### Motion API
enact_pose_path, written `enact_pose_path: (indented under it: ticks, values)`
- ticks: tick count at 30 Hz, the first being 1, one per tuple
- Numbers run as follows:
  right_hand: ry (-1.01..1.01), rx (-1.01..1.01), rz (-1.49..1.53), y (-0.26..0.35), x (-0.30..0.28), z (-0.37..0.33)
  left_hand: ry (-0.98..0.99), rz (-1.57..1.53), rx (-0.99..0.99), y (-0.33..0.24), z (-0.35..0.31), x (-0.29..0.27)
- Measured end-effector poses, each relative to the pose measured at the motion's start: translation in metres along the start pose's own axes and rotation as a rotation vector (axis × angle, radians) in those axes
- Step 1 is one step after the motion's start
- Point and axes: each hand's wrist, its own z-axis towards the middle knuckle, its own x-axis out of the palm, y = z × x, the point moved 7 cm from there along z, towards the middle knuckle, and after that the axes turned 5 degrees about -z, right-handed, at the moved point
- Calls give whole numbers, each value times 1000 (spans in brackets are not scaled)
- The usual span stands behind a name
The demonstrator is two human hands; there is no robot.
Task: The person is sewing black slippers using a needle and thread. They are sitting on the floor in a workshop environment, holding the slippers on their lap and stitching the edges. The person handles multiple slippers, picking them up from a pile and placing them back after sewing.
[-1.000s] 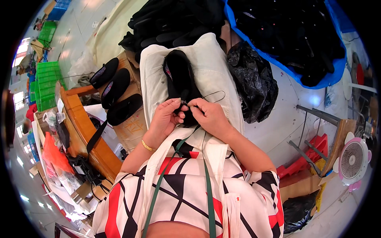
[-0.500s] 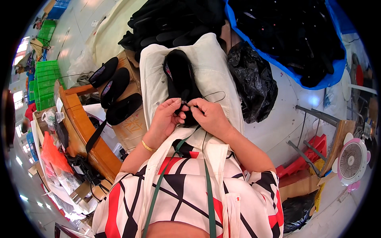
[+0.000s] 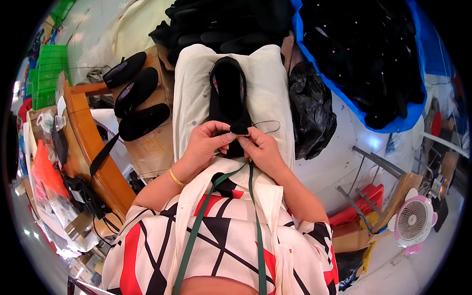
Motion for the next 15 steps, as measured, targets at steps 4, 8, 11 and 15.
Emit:
enact_pose_path:
  ticks: [4,8,11,15]
  values:
    - [-3,12,47,-7,0,1,-5,31,-16,0,1,-1]
    - [-11,23,66,-7,2,2,4,80,-21,-4,0,2]
    - [-22,43,76,-8,2,1,11,112,-12,-6,-2,2]
    - [-11,60,68,-13,0,2,34,161,-3,-6,-1,2]
